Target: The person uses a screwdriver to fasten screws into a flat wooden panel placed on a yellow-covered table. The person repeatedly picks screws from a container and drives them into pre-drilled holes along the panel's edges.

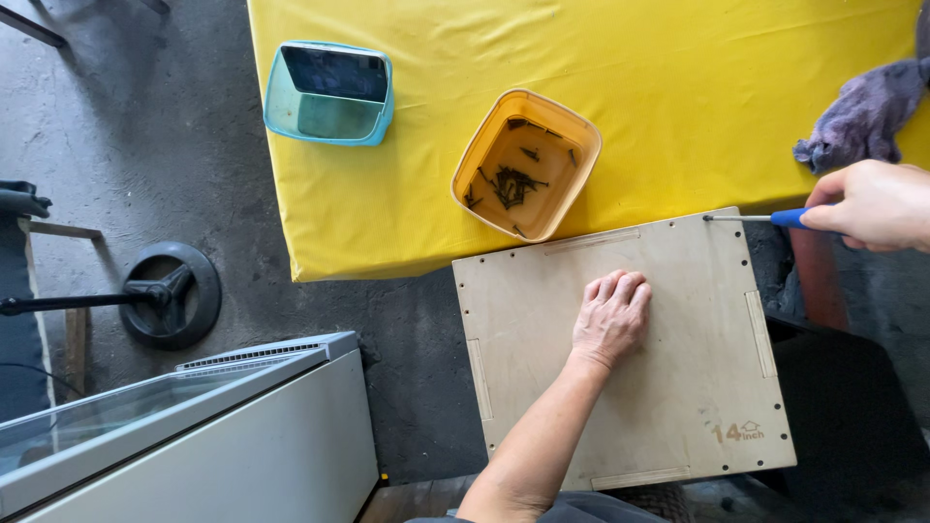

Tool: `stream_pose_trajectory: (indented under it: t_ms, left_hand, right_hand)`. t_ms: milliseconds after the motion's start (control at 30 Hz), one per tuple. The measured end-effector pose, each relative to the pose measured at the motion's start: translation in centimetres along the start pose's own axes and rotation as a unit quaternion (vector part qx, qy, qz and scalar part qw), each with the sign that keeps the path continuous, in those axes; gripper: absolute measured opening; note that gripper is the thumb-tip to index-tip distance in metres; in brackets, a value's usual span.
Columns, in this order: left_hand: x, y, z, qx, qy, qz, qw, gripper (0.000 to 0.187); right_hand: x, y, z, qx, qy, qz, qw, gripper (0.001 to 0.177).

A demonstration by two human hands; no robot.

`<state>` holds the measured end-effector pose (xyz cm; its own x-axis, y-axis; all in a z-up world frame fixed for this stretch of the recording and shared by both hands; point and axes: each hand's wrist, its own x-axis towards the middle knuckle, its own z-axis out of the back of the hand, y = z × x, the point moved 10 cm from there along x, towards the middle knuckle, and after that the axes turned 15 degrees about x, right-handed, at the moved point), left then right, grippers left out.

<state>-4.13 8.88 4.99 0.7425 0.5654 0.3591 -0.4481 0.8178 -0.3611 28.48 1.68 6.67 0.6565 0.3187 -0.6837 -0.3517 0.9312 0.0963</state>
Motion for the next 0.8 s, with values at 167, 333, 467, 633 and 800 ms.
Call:
stream_pose_trajectory:
  t_ms: [167,333,467,633,800]
  left_hand:
    - [0.1,0.0,0.0,-0.002,0.0,-0.002,1.0,0.025]
    - [0.1,-0.1,0.1,0.001,-0.008,-0.005,1.0,0.024]
    - [0.0,0.0,-0.1,-0.002,0.001,-0.003,1.0,0.027]
    - [0.0,-0.1,0.1,0.011,-0.01,-0.002,1.0,0.027]
    - [-0.2,0.2,-0.1,0.001,0.001,-0.002,1.0,0.028]
  right_hand:
    - [0.4,0.0,0.0,-0.03,-0.007,0.049,0.998,0.025]
    - [1.5,-0.9,-0.1,-0.034,-0.015,0.052,0.998,0.025]
    - [2.8,-0.9,-0.1,-0.026,-0.023,0.09,0.995,0.026]
    - [4.7,-2.9,-0.3,-0.005,-0.031,0.085,0.996,0.026]
    - [5.5,-3.8,-1.2,0.023,-0.027,0.089,0.995,0.028]
